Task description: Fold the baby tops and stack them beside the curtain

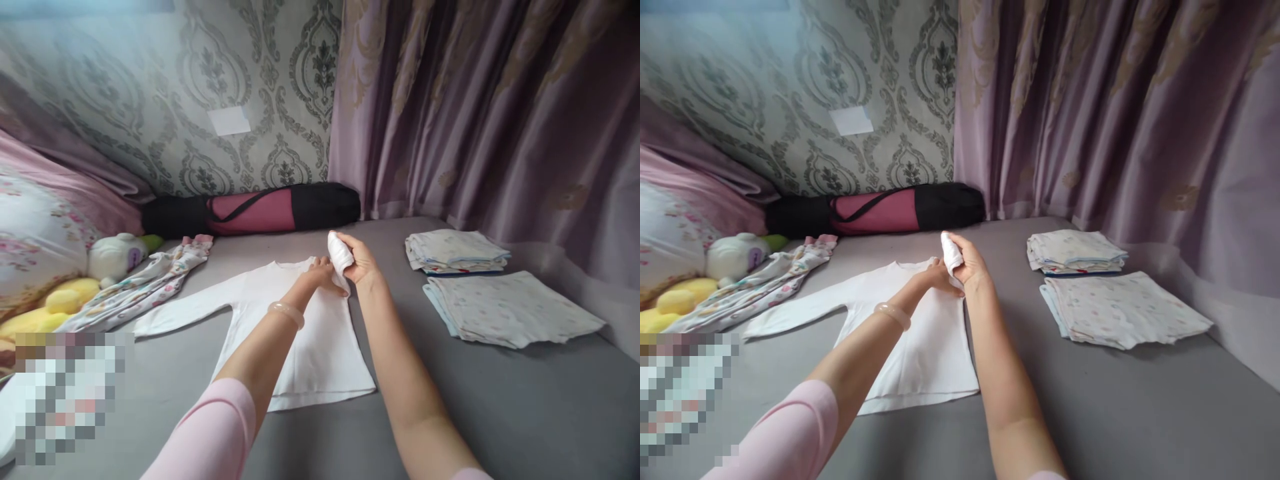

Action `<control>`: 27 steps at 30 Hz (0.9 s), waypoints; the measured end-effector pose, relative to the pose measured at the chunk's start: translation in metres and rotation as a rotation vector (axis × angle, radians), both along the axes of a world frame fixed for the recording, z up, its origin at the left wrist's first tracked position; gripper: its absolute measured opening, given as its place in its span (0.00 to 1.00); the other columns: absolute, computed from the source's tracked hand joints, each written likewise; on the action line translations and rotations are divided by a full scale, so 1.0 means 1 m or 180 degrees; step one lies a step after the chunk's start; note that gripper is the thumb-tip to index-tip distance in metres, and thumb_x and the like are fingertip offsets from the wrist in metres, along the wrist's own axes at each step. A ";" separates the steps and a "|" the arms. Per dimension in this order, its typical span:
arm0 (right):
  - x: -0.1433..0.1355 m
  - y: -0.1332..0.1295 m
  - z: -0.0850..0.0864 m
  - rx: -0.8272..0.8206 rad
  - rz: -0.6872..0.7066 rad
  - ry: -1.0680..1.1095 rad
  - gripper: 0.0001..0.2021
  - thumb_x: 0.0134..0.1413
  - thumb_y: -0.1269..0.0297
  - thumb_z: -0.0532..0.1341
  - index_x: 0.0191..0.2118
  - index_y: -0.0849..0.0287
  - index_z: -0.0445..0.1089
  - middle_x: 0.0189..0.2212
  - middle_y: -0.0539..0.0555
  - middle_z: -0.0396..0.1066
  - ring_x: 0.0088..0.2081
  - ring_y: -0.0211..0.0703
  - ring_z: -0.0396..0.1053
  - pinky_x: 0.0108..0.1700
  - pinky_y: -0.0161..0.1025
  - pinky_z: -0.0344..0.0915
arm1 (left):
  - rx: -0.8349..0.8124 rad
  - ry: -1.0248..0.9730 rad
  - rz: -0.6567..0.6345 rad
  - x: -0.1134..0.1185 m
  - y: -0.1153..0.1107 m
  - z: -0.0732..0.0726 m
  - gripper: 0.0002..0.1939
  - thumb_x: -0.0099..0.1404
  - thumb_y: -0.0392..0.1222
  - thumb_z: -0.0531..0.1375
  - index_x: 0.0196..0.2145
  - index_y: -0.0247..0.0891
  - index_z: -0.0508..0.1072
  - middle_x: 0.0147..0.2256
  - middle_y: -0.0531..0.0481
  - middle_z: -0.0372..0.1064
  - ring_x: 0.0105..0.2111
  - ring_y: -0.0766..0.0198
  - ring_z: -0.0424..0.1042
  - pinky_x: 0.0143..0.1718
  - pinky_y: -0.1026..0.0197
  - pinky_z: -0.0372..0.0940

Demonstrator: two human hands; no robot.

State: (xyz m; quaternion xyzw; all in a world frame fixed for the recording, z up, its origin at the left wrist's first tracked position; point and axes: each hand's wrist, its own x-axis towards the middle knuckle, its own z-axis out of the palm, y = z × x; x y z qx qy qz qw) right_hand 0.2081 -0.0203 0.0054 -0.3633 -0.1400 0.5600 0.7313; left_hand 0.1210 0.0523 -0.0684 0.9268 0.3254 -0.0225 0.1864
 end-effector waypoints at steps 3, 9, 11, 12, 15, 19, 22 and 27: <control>0.009 0.000 0.001 0.0015 -0.0144 -0.0008 0.04 0.46 0.69 0.68 0.29 0.57 0.72 0.21 0.45 0.74 0.24 0.35 0.72 0.27 0.30 0.71 | 0.0083 0.0044 -0.0007 -0.006 -0.004 0.003 0.57 0.44 0.67 0.67 0.64 0.36 0.56 0.60 0.30 0.54 0.60 0.29 0.52 0.58 0.36 0.52; 0.017 -0.001 0.002 -0.0069 -0.0351 0.0066 0.05 0.46 0.71 0.67 0.27 0.57 0.70 0.19 0.43 0.72 0.22 0.33 0.70 0.24 0.29 0.69 | -0.0379 -0.1084 0.0081 -0.038 -0.005 -0.007 0.46 0.50 0.55 0.68 0.63 0.41 0.58 0.63 0.35 0.51 0.62 0.41 0.53 0.60 0.46 0.54; 0.014 -0.001 0.002 -0.0108 -0.0387 0.0040 0.06 0.45 0.71 0.68 0.28 0.57 0.70 0.19 0.43 0.71 0.20 0.32 0.69 0.20 0.27 0.67 | -0.0740 -0.1705 0.0406 -0.057 -0.005 -0.011 0.39 0.53 0.53 0.67 0.60 0.44 0.63 0.62 0.38 0.55 0.60 0.45 0.58 0.57 0.51 0.59; 0.011 -0.001 0.002 -0.0110 -0.0398 0.0024 0.07 0.45 0.72 0.68 0.28 0.58 0.70 0.19 0.43 0.72 0.20 0.32 0.69 0.19 0.27 0.66 | -0.0939 -0.1980 0.0654 -0.067 -0.005 -0.012 0.35 0.54 0.53 0.66 0.58 0.45 0.65 0.60 0.40 0.58 0.58 0.47 0.61 0.54 0.52 0.62; 0.002 -0.002 0.003 -0.0057 -0.0403 -0.0063 0.06 0.45 0.74 0.68 0.30 0.60 0.72 0.21 0.45 0.73 0.21 0.32 0.69 0.19 0.26 0.65 | -0.1474 -0.2606 0.1491 -0.097 -0.005 -0.014 0.29 0.56 0.53 0.65 0.53 0.41 0.69 0.53 0.39 0.67 0.50 0.51 0.69 0.46 0.54 0.68; -0.015 0.001 0.000 -0.0074 -0.0294 -0.0379 0.06 0.45 0.75 0.66 0.32 0.60 0.73 0.21 0.45 0.73 0.21 0.31 0.68 0.20 0.26 0.65 | -0.1923 -0.3319 0.2102 -0.126 -0.004 -0.017 0.25 0.59 0.52 0.65 0.48 0.32 0.69 0.43 0.39 0.71 0.40 0.58 0.74 0.43 0.57 0.69; -0.032 0.005 -0.009 -0.0127 -0.0174 -0.0724 0.07 0.46 0.74 0.66 0.33 0.58 0.73 0.21 0.43 0.73 0.22 0.30 0.68 0.22 0.25 0.65 | -0.2372 -0.3666 0.2385 -0.135 -0.001 -0.019 0.22 0.62 0.51 0.64 0.46 0.31 0.68 0.42 0.39 0.72 0.37 0.61 0.75 0.43 0.57 0.70; -0.061 0.003 -0.028 -0.0070 0.0825 -0.1312 0.13 0.46 0.69 0.70 0.40 0.56 0.73 0.36 0.49 0.78 0.35 0.37 0.75 0.36 0.33 0.73 | -0.3215 -0.3875 0.2642 -0.133 0.002 -0.016 0.31 0.69 0.64 0.49 0.48 0.29 0.67 0.41 0.33 0.73 0.40 0.55 0.77 0.45 0.53 0.70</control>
